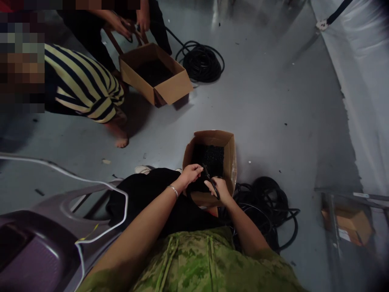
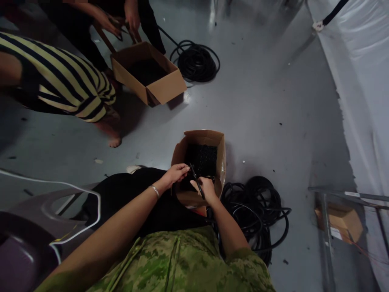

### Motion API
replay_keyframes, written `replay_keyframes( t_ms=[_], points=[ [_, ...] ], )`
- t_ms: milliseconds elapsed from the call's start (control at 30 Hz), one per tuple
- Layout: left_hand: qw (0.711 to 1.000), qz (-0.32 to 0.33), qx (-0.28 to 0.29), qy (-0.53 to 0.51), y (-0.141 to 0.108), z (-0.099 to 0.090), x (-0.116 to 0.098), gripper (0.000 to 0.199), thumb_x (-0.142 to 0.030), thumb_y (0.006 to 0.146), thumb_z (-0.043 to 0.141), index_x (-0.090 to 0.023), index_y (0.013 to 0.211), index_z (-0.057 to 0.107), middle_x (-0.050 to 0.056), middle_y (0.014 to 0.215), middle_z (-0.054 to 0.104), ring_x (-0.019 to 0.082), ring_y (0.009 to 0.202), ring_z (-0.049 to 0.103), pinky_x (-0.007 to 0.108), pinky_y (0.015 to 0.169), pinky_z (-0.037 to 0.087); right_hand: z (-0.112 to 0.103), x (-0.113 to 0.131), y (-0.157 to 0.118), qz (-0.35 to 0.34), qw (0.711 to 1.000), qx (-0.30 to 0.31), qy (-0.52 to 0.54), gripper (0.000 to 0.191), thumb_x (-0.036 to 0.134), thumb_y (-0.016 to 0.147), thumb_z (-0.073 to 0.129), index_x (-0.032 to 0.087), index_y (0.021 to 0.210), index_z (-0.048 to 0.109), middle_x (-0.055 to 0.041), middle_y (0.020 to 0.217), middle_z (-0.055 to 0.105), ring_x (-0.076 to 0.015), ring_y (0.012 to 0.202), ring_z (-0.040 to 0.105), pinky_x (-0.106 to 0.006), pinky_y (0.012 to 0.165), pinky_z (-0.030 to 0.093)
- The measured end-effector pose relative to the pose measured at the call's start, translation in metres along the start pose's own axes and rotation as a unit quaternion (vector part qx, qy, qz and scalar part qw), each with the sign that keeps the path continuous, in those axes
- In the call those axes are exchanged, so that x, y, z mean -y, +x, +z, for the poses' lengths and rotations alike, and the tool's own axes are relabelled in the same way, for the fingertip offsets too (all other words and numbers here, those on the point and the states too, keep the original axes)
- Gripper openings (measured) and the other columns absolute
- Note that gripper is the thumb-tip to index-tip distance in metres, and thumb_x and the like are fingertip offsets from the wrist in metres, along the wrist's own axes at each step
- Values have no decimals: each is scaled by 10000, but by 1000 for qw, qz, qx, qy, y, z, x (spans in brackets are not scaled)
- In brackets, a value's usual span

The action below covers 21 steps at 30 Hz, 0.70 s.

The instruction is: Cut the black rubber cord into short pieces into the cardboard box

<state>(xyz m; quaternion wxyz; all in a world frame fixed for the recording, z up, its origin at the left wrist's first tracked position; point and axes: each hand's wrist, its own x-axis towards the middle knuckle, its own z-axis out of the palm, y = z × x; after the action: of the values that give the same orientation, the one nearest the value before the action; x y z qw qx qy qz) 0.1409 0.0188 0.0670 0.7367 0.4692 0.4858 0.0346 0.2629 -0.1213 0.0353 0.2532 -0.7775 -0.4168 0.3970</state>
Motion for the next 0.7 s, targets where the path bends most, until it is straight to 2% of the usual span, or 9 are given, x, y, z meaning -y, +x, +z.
replay_keyframes(
  t_ms=[200,367,567,633,700],
  points=[
    [1000,-20,-12,14,2,1,2,219,-286,838,624,-154,681,547,-52,518,472,40,369,348,170,377,223,7,-5,-7,6,1000,-15,-16,470,582,838,542,219,544,495,17,443,511,-129,434,510,-220,475,355],
    [999,-37,-27,21,2,0,1,198,-253,845,616,-159,690,536,-56,509,470,41,359,343,174,379,220,26,-14,-18,16,998,-51,-21,468,574,821,576,209,545,478,13,481,514,-114,468,505,-208,453,320],
    [999,-23,-27,11,-1,1,-3,138,-227,852,580,-153,736,569,-54,522,482,43,360,360,174,377,235,44,-21,-33,130,989,-12,70,465,586,821,561,211,566,455,27,463,523,-113,405,517,-196,397,340],
    [1000,-10,-23,0,-2,2,-4,118,-197,853,547,-150,747,573,-51,527,491,44,358,363,175,372,238,41,-22,-34,140,984,0,108,440,569,819,561,212,584,457,32,460,522,-109,373,504,-198,386,352],
    [1000,1,-21,-11,-2,3,-5,115,-166,850,511,-147,757,575,-45,534,505,48,358,373,179,366,245,34,-22,-33,122,984,12,131,418,545,827,557,206,597,476,33,453,520,-105,371,503,-199,409,384]
  ],
)
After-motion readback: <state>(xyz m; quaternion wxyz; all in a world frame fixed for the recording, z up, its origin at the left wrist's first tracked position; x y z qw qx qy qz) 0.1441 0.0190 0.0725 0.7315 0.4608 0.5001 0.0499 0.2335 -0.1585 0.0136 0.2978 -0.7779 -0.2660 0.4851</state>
